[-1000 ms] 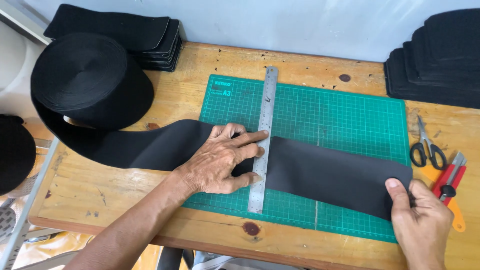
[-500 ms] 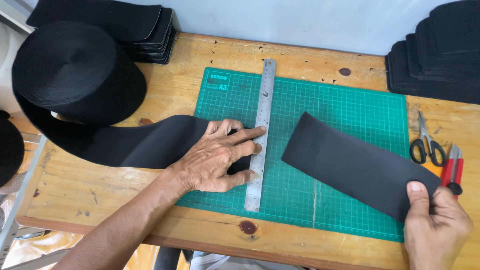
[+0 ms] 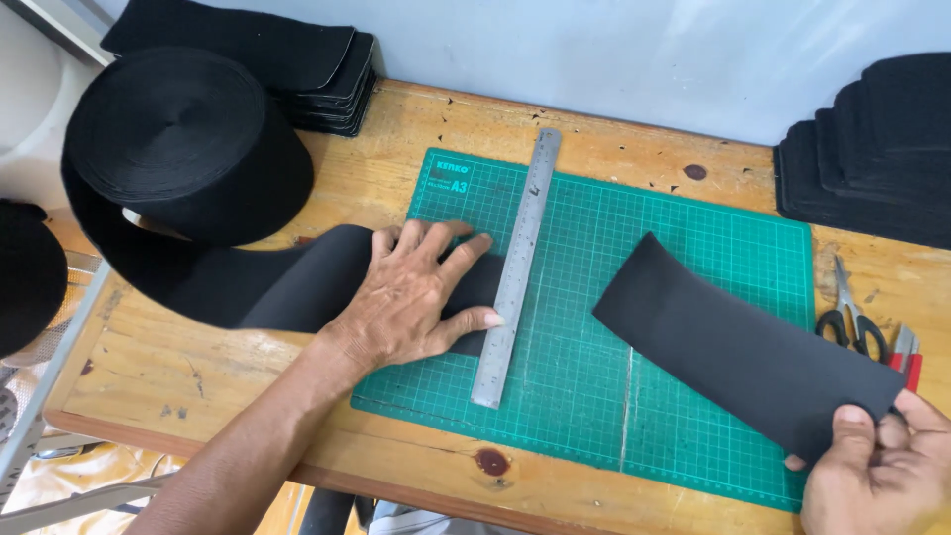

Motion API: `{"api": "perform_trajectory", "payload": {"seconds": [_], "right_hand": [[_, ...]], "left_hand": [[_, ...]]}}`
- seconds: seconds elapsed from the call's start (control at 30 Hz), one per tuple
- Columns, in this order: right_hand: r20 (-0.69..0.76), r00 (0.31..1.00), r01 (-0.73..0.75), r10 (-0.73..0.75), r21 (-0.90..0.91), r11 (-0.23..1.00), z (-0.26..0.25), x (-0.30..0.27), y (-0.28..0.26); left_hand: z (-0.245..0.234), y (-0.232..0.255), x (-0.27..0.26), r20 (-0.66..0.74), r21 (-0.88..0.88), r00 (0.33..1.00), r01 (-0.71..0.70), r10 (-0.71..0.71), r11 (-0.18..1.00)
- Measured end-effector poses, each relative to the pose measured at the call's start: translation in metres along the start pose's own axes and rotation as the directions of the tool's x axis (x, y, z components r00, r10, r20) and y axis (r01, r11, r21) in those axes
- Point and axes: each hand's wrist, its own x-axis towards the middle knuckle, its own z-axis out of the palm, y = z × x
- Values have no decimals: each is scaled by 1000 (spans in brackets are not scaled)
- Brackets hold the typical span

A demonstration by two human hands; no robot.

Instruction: The person measures and cuts a strip of black fabric on a green cutting mat using a metal ruler and a red utility knife. They align the ruler, make straight cuts, and reposition the fabric to trim the edges precisely.

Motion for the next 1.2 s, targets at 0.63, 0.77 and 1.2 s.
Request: {"api": "perform_trajectory", "payload": {"seconds": [0.63, 0.77, 1.2], "right_hand": [[37, 999, -11, 9, 56, 998, 1, -2, -41], [38, 999, -31, 28, 78, 996, 1, -1, -38], [92, 996, -14, -1, 156, 988, -5, 5, -10]], "left_hand": [[-48, -14, -55, 178, 83, 983, 36, -50, 996], [-43, -29, -74, 188, 113, 982, 2, -24, 994], [-47, -30, -74, -85, 32, 996, 6, -3, 999]]}}
